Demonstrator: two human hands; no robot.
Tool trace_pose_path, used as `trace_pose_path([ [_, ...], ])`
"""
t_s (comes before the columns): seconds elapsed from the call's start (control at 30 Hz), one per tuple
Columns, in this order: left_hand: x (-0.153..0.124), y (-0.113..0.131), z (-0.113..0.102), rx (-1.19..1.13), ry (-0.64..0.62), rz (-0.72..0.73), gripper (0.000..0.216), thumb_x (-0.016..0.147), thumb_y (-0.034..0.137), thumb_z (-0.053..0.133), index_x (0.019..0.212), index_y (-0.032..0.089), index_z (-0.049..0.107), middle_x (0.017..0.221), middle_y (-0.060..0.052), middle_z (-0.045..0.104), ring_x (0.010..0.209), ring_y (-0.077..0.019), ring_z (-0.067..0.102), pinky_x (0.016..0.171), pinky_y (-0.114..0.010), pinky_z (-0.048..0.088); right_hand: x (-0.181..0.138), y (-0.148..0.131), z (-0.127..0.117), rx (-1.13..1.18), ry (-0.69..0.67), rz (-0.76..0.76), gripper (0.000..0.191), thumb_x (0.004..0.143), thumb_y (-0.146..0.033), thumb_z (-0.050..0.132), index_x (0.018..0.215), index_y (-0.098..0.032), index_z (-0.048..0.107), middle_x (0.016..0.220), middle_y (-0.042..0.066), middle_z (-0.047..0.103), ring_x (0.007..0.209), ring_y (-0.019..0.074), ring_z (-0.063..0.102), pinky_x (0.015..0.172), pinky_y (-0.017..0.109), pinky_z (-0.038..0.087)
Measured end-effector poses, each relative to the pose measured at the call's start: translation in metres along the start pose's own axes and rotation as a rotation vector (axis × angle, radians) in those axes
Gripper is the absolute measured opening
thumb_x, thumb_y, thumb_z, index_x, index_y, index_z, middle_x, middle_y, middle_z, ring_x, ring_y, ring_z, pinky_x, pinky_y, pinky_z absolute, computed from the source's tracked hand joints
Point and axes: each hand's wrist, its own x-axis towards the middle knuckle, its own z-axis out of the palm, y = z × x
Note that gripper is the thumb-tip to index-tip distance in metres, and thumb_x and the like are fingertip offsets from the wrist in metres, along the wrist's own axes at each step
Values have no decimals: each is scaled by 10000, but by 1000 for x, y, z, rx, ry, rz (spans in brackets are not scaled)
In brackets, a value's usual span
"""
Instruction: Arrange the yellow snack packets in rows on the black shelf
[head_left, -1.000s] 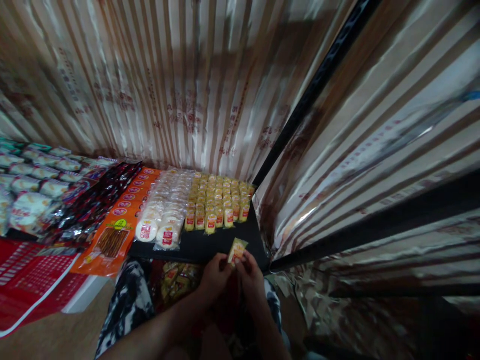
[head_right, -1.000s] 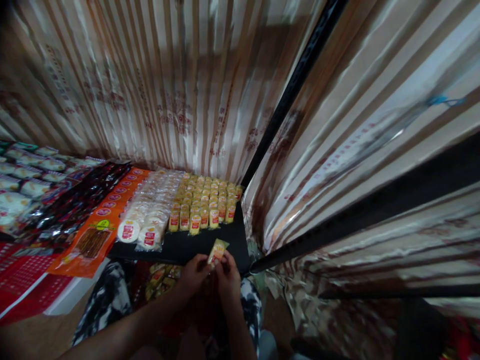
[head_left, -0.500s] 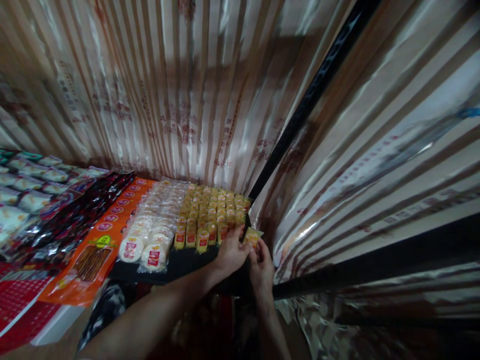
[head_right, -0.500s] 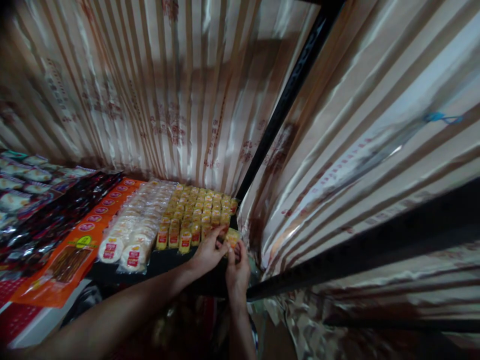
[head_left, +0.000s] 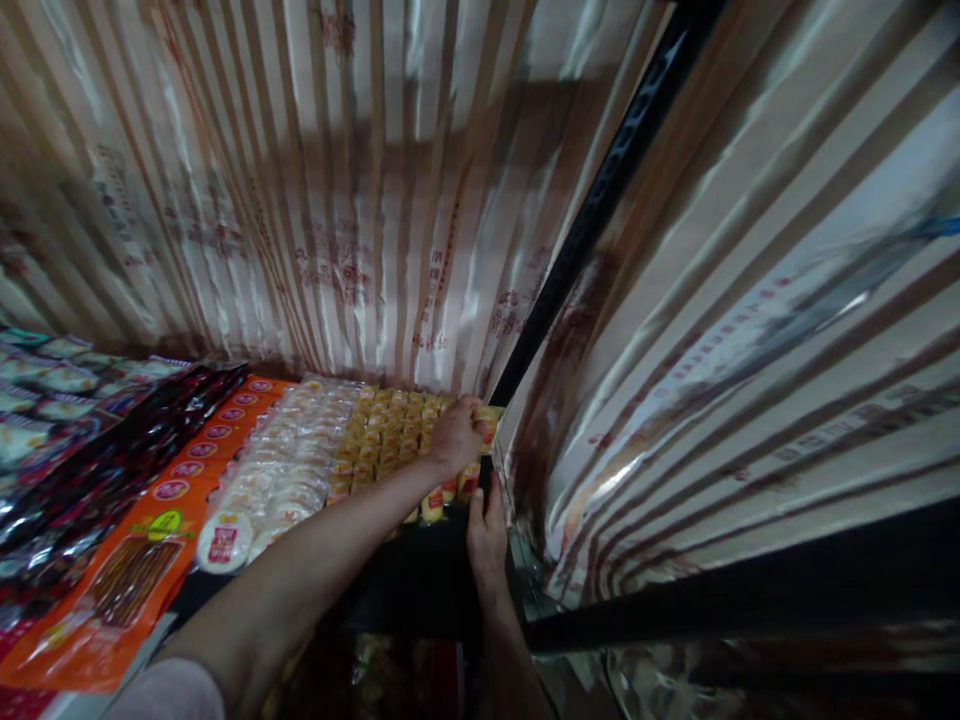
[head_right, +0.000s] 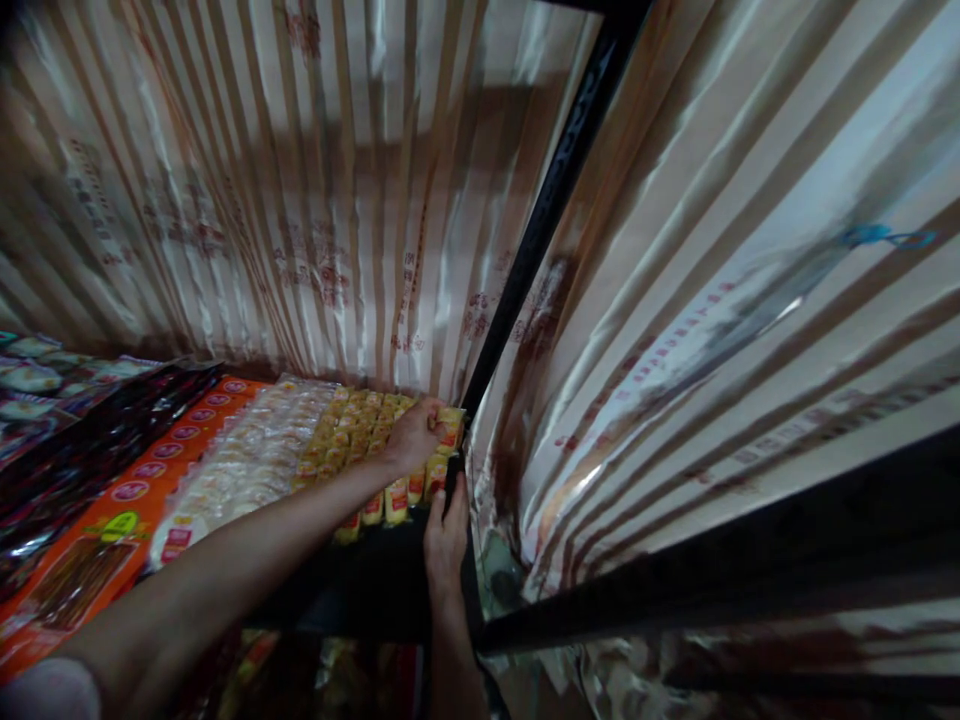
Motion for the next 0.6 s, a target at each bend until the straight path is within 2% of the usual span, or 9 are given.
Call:
trace_pose_path([
  [0.2,24,-5,21,81,-66,35,279,758,182,525,1034,226,528,898,6,626,822,-131,589,781,-245,453,-5,8,19,-162,-13,-66,666,860,-509,214,1314,-53,387,1349,182,419,1263,262,362,1037,444,265],
  [0.4,34,-7,46,203,-170,109,307,785,187,488,1090,218,509,953,-18,641,862,-145,598,789,-249,458,-7,9,19,-159,-12,-48,639,866,-513,233,1327,-96,385,1342,158,438,1246,270,386,1021,447,280],
  [0.6,32,-20,60,304,-257,94,292,779,168,475,1065,185,532,901,-55,648,835,-189,616,723,-290,474,-6,7,16,-155,-25,-27,684,855,-548,223,1327,-78,382,1335,167,443,1248,280,383,1009,455,299],
])
